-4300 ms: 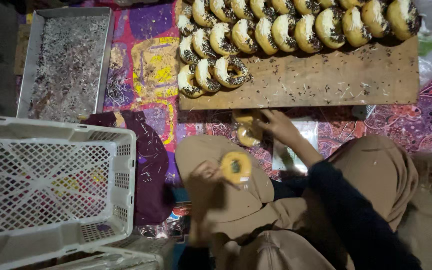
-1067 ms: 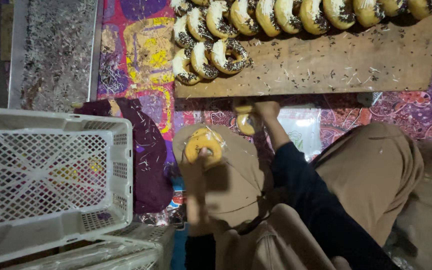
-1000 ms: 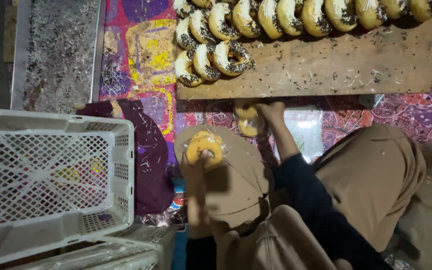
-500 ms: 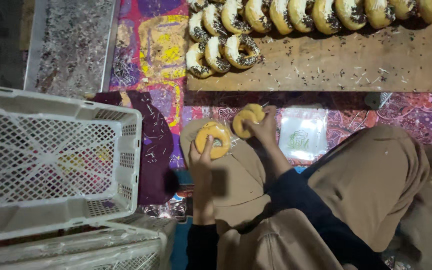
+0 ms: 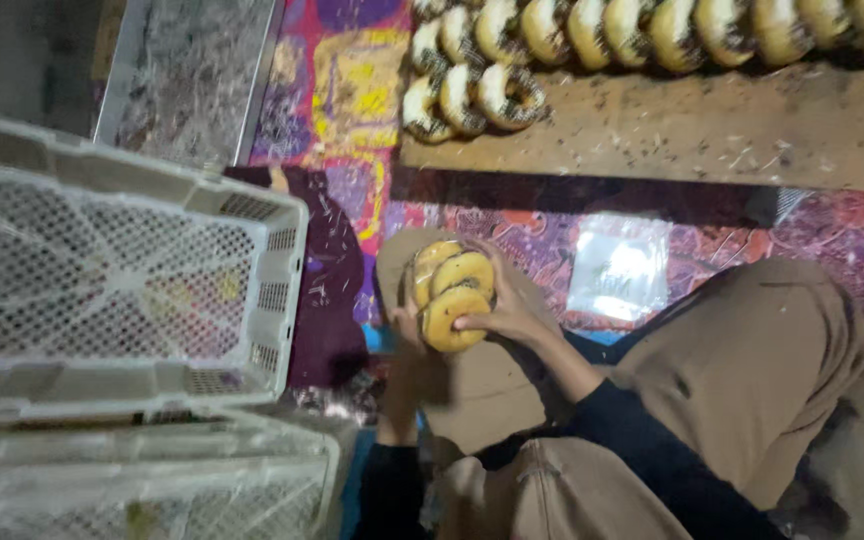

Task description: The person sits on the floor and repeatedly picks up ring-shaped pastries from a wooden board, places each into a small clear plastic bag, and sets the bagged pastries into a white plastic crate. The person handles the pastries one at a time and continues the cycle throughout the clip.

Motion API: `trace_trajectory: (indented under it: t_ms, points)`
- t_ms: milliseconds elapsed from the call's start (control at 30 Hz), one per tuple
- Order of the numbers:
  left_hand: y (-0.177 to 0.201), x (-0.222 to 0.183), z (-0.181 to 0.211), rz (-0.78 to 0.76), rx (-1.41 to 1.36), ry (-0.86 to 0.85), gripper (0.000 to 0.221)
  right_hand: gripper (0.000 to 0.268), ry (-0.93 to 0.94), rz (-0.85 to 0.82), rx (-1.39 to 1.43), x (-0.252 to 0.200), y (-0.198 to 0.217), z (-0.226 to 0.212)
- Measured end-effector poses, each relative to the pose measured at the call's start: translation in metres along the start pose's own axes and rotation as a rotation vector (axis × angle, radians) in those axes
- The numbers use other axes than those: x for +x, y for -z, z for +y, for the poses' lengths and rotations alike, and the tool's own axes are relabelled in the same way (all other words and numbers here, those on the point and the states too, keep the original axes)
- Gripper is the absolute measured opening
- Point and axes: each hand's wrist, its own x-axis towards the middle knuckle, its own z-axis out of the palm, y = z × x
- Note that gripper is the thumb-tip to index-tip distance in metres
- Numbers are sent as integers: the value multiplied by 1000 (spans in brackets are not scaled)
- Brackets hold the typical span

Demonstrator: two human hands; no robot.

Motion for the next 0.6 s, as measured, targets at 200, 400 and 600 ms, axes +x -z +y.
trace_trajectory:
  t_ms: [200,400,600]
  points:
    - [46,-24,0,-280,937,-672,104,162,175,-151,-242,-23,-15,11]
    - [45,-73,-4,-379,-234,323,122,142,49,-226,-421,-40,-12,17]
    - [46,-94,1,-292,-74,-95,127,144,11,-318,-315,-32,-15,-6]
